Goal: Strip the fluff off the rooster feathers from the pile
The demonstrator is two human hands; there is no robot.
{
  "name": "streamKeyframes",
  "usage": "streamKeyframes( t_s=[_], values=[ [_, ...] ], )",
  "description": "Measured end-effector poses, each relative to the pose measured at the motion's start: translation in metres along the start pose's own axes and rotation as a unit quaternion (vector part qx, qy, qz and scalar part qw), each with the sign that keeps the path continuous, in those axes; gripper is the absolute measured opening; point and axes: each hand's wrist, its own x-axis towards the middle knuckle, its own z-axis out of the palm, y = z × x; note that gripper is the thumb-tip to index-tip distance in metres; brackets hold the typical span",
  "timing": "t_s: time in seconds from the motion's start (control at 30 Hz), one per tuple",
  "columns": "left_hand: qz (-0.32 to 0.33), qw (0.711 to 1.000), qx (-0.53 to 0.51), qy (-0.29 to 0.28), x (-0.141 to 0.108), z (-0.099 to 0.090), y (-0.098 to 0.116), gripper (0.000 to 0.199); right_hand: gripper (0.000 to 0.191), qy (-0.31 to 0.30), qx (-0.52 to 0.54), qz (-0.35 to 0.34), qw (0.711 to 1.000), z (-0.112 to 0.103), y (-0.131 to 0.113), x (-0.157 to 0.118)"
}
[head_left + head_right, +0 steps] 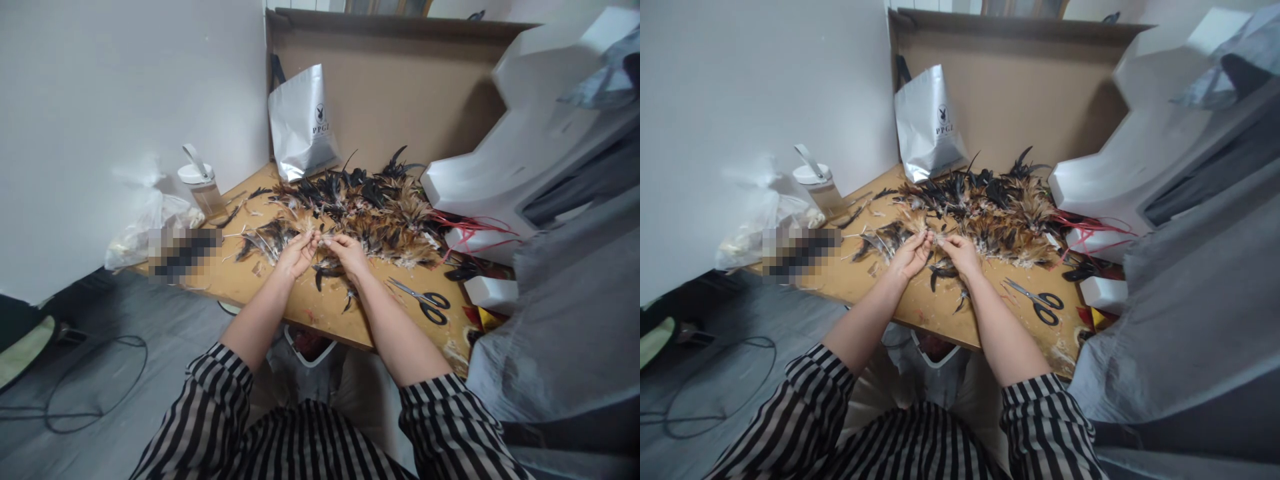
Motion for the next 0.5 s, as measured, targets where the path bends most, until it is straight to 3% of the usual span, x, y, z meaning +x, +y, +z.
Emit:
streamKeyframes(
  t_s=[0.5],
  values=[
    [-0.008,0.996,0.076,-0.049,0.0025,-0.0047,-0.0043,0.008,0.031,0.024,0.019,-0.010,0.999,-0.0046,0.0025,0.0026]
  ],
)
